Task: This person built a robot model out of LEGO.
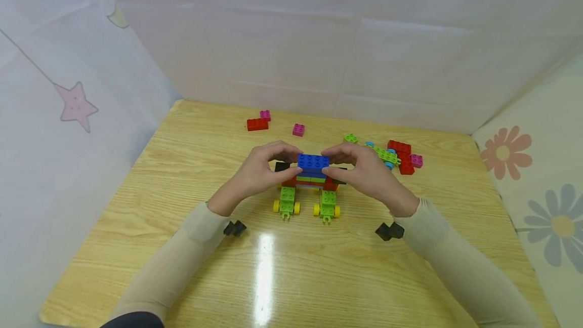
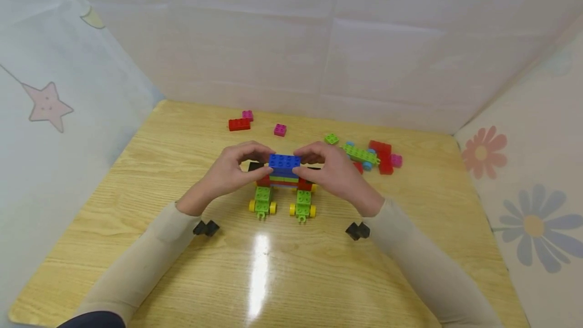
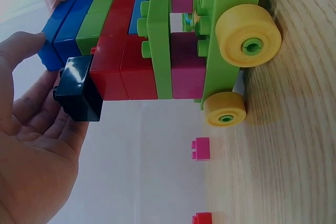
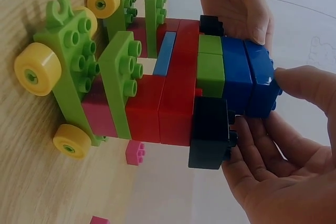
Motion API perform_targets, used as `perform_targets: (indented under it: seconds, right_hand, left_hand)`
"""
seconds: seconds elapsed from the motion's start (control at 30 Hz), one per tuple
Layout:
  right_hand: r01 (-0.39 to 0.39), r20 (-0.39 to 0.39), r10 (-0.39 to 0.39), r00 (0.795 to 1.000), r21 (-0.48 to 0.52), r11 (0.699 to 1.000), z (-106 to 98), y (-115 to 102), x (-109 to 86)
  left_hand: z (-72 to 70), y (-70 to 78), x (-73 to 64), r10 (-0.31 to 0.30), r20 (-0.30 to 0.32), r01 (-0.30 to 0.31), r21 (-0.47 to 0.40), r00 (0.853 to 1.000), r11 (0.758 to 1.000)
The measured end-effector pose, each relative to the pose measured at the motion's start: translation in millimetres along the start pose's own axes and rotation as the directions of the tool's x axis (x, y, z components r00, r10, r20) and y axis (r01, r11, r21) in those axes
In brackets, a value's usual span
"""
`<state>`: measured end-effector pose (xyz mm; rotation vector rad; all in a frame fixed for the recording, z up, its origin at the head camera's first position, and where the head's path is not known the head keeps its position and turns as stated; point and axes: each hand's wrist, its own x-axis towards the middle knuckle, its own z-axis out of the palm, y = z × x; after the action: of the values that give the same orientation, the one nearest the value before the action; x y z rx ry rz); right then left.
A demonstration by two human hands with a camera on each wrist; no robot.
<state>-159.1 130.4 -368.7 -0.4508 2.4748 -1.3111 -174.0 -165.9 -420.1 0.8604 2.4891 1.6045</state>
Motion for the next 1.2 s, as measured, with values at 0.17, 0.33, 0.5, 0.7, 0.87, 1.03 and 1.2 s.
perform_targets:
  seconds: [0.17, 0.33, 0.5, 0.7, 0.87, 1.03, 1.2]
  right_hand:
    - [-0.001, -0.005, 0.001, 1.000, 0.005, 1.000, 0.0, 2.3, 0.6]
    - [-0.011, -0.006, 0.011, 1.000, 0.014, 1.000, 0.6, 3.5, 1.6]
    - [-0.007, -0.008, 0.007, 1.000, 0.006, 1.000, 1.0, 3.1, 2.5]
    - [-0.021, -0.018, 0.021, 1.000, 0.025, 0.999, 3.1, 4.2, 1.2]
    - [-0.024, -0.030, 0.025, 0.999, 0.040, 0.999, 5.3, 6.4, 0.1]
    - [-0.011, -0.039, 0.014, 0.999, 0.059, 0.998, 7.1, 9.2, -0.3]
    - [0.005, -0.044, -0.002, 0.999, 0.069, 0.998, 8.1, 12.9, 0.2]
  left_hand:
    - [0.4, -1.1, 0.8, 0.007, -0.001, -0.007, -0.011, 1.000, 1.000]
    - [0.4, -1.2, 1.5, 0.008, 0.004, -0.008, -0.024, 1.000, 1.000]
    - [0.3, -1.1, 1.7, 0.018, -0.001, -0.018, -0.019, 1.000, 1.000]
    - [1.4, -0.2, 1.5, 0.023, -0.008, -0.024, -0.011, 1.000, 1.000]
    - [3.1, -0.2, 2.2, 0.014, -0.009, -0.014, -0.008, 1.000, 1.000]
    - [3.6, 0.8, 2.2, -0.001, -0.012, 0.000, -0.018, 1.000, 1.000]
    - [3.6, 1.6, 2.3, -0.013, -0.005, 0.012, -0.034, 1.000, 0.999]
